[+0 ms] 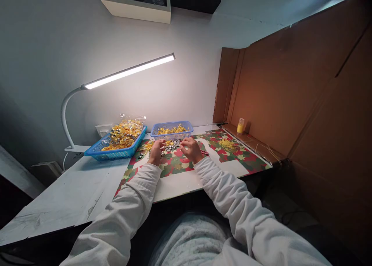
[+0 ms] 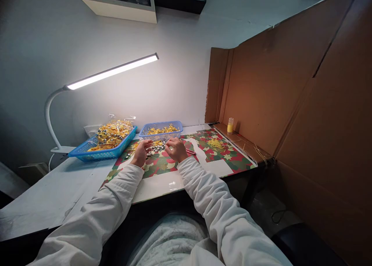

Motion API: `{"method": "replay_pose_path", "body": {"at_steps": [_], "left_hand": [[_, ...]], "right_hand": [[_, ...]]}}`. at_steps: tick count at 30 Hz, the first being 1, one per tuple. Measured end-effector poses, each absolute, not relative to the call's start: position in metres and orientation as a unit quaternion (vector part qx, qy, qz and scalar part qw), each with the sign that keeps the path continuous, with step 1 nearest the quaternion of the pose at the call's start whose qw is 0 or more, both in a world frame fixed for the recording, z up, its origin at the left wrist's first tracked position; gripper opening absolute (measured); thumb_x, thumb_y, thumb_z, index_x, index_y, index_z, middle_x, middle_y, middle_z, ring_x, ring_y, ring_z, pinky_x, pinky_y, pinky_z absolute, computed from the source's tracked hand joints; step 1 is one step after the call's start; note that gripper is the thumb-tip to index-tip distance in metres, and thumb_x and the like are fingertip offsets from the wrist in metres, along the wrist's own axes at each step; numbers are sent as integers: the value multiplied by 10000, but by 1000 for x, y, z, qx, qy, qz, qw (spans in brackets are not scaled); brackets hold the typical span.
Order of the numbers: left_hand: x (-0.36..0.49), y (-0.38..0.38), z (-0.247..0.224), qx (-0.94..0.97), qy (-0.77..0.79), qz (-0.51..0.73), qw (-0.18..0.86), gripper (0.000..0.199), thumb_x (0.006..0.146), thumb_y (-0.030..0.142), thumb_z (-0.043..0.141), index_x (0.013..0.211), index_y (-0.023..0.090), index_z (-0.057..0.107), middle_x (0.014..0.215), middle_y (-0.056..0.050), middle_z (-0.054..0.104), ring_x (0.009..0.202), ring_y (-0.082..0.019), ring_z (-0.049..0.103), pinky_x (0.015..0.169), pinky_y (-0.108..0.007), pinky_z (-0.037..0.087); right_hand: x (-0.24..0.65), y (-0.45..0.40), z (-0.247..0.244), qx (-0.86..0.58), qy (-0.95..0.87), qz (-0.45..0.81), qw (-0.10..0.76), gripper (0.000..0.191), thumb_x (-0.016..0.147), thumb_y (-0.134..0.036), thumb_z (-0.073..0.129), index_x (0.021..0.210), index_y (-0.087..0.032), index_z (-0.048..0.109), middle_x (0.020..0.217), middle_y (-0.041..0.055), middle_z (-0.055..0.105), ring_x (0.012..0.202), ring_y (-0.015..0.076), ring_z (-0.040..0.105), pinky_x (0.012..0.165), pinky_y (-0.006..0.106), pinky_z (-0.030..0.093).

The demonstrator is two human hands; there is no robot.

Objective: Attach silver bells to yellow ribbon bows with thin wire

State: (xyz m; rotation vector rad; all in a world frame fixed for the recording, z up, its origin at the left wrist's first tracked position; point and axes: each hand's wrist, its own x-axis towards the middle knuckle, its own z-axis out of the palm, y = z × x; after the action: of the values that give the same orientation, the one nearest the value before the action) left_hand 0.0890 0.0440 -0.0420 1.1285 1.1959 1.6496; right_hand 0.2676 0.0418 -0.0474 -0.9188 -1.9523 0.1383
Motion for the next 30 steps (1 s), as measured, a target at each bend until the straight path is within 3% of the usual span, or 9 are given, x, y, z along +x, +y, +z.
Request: {"method": "replay_pose_path", "body": {"at_steps": [2,4,9,13,17,24,27,30], "left_hand": [[89,43,-41,472,466,655,363,266,660,381,542,821,187,623,947,-72,670,890,-190,607,681,-254,442],[91,40,-42,535,440,626,358,292,677,401,594,863,184,652,997,-87,684,968,-212,605,754,-275,453],[100,36,-50,674,370,489,412,306,698,466,670,739,164,639,710,-46,662,687,-164,602,676,-272,466],[101,37,-56,683,391,459,413,325,710,485,668,675,172,587,528,31,519,472,-100,440,483,-218,352],[100,34,-51,678,412,477,378,340,699,452,661,548,183,519,485,56,388,455,-85,316,433,-217,239],[101,28,-39,639,425,497,404,335,669,445,657,540,191,480,475,63,343,439,-76,259,417,-217,176],[99,27,-37,611,419,514,433,355,664,481,660,569,194,474,466,83,291,416,-61,213,413,-207,153],[98,26,-35,596,404,518,461,369,658,517,666,613,191,498,473,99,249,415,-53,179,418,-199,143]], "right_hand": [[267,42,-48,-373,-802,53,463,206,859,-187,509,711,-197,652,843,57,642,812,194,491,802,322,362],[266,42,-49,-368,-809,52,455,204,873,-191,508,737,-198,660,855,59,648,822,198,492,810,328,359],[265,43,-51,-353,-831,48,427,234,900,-202,508,724,-204,662,830,56,633,828,199,483,813,326,355],[264,42,-50,-356,-838,37,412,203,882,-192,529,716,-200,646,804,53,613,819,196,486,779,310,357],[263,40,-49,-361,-837,41,408,191,860,-190,546,691,-206,633,779,40,603,806,188,491,778,302,357],[265,41,-48,-409,-797,46,442,186,828,-193,535,664,-207,622,791,40,620,806,187,506,783,304,355],[271,45,-46,-476,-738,57,474,208,838,-177,476,677,-203,604,796,47,624,815,189,520,785,302,363],[280,48,-44,-593,-663,68,451,182,836,-199,472,716,-201,609,844,71,635,887,224,536,795,333,368]]}}
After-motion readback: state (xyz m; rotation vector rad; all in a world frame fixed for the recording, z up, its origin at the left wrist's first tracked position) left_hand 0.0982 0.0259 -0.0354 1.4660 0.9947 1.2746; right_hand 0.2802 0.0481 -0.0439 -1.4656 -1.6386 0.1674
